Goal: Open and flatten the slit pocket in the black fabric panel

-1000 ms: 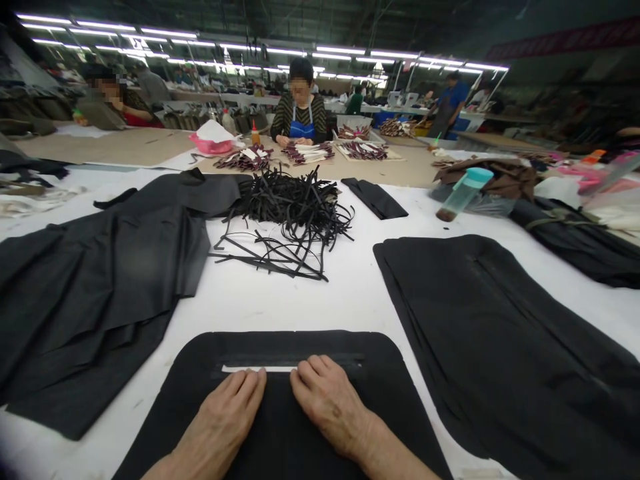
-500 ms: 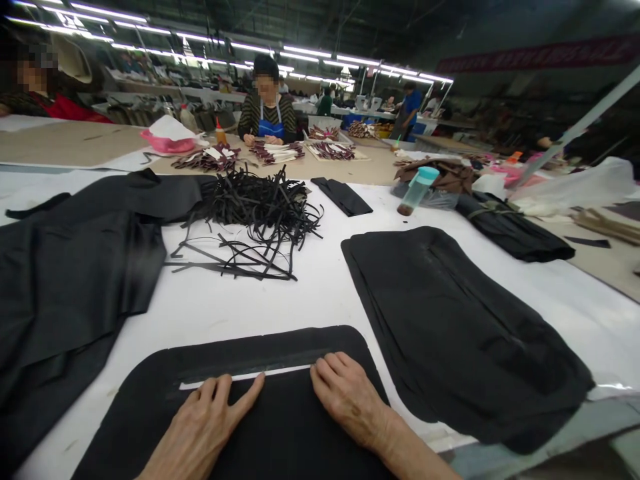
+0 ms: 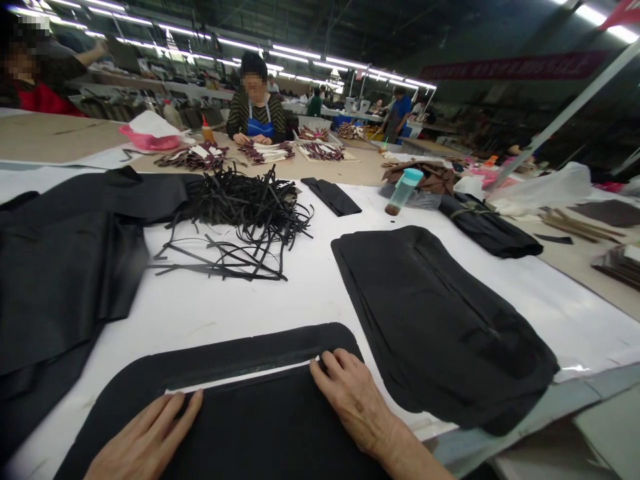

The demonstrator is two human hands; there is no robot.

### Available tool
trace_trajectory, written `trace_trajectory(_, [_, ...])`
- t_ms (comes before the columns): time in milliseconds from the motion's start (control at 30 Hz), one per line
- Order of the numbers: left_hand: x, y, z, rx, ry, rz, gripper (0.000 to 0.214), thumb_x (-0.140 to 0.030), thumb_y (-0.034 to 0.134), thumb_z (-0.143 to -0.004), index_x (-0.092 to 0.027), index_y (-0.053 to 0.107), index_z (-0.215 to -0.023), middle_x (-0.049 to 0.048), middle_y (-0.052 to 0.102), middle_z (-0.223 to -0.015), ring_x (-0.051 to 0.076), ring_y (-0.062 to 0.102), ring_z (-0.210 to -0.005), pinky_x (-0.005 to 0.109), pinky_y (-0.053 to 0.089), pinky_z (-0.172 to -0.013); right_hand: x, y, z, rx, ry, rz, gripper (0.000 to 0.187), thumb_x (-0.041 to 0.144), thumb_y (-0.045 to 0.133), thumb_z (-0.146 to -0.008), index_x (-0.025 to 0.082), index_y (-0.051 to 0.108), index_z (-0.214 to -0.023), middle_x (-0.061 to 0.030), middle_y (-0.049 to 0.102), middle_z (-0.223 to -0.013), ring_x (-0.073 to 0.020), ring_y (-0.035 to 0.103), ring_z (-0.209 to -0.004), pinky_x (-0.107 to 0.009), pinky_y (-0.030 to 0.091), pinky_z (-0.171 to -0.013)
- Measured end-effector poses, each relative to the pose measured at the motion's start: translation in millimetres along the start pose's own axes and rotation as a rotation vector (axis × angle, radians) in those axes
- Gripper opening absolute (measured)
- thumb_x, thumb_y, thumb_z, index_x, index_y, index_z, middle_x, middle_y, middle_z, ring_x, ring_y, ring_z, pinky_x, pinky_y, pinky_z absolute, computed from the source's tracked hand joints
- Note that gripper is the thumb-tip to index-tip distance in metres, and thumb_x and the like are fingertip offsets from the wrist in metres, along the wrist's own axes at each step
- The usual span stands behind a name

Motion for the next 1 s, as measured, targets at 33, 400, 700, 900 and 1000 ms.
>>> trace_trajectory(33, [0, -4.9, -2, 0.027, -0.022, -0.008, 0.059, 0.003, 0.038, -0.068, -0.019, 0.056, -0.119, 0.0087, 0.063, -0.106, 0.025, 0.057, -0.097, 0.037, 0.049, -0.084, 1, 2, 0, 0.008, -0.02, 0.028, 0.047, 0.002, 0.051, -0.078, 0.016, 0.049, -0.123, -0.0085, 0.058, -0.102, -0.0221, 0.052, -0.088, -0.034, 0.047, -0.076])
trace_trajectory(400, [-39, -15.8, -62, 0.017, 0.034, 0.231, 0.05, -0.001, 0.04, -0.074, -0.011, 0.049, -0.122, 0.0093, 0.06, -0.114, 0.024, 0.053, -0.105, 0.034, 0.045, -0.09, 48, -11, -25, -0.156, 0.061, 0.001, 0.038, -0.004, 0.051, -0.069, 0.01, 0.059, -0.104, -0.0114, 0.06, -0.099, -0.024, 0.053, -0.085, -0.036, 0.049, -0.076])
trace_trajectory(700, [-55, -2.1, -74, 0.04, -0.01, 0.367, 0.042, -0.005, 0.044, -0.078, -0.009, 0.047, -0.12, 0.0109, 0.058, -0.113, 0.023, 0.052, -0.104, 0.034, 0.043, -0.093, 69, 5, -45, -0.105, -0.086, -0.26, 0.029, 0.004, 0.061, -0.076, 0.012, 0.057, -0.103, -0.0074, 0.058, -0.095, -0.0216, 0.051, -0.083, -0.033, 0.048, -0.076])
trace_trajectory(900, [-56, -2.9, -79, 0.065, -0.026, 0.346, 0.04, -0.009, 0.046, -0.083, -0.014, 0.047, -0.123, 0.0096, 0.058, -0.113, 0.024, 0.053, -0.102, 0.037, 0.045, -0.09, 66, 9, -41, -0.058, -0.006, -0.308, 0.027, 0.003, 0.06, -0.077, 0.016, 0.057, -0.101, -0.0047, 0.057, -0.094, -0.0203, 0.051, -0.084, -0.032, 0.047, -0.077])
trace_trajectory(1000, [-57, -7.0, -84, 0.119, -0.022, 0.355, 0.037, -0.012, 0.047, -0.085, -0.016, 0.047, -0.122, 0.0096, 0.057, -0.115, 0.023, 0.053, -0.102, 0.038, 0.045, -0.088, 68, 9, -42, -0.06, 0.02, -0.323, 0.028, 0.004, 0.059, -0.078, 0.017, 0.056, -0.103, -0.0045, 0.058, -0.095, -0.0199, 0.051, -0.084, -0.032, 0.047, -0.077])
Point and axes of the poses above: each hand's wrist, its own z-axis away from the middle knuckle, its own y-axis out of the palm, x = y × z, the point moved 3 cm from there along -z, towards the middle knuckle
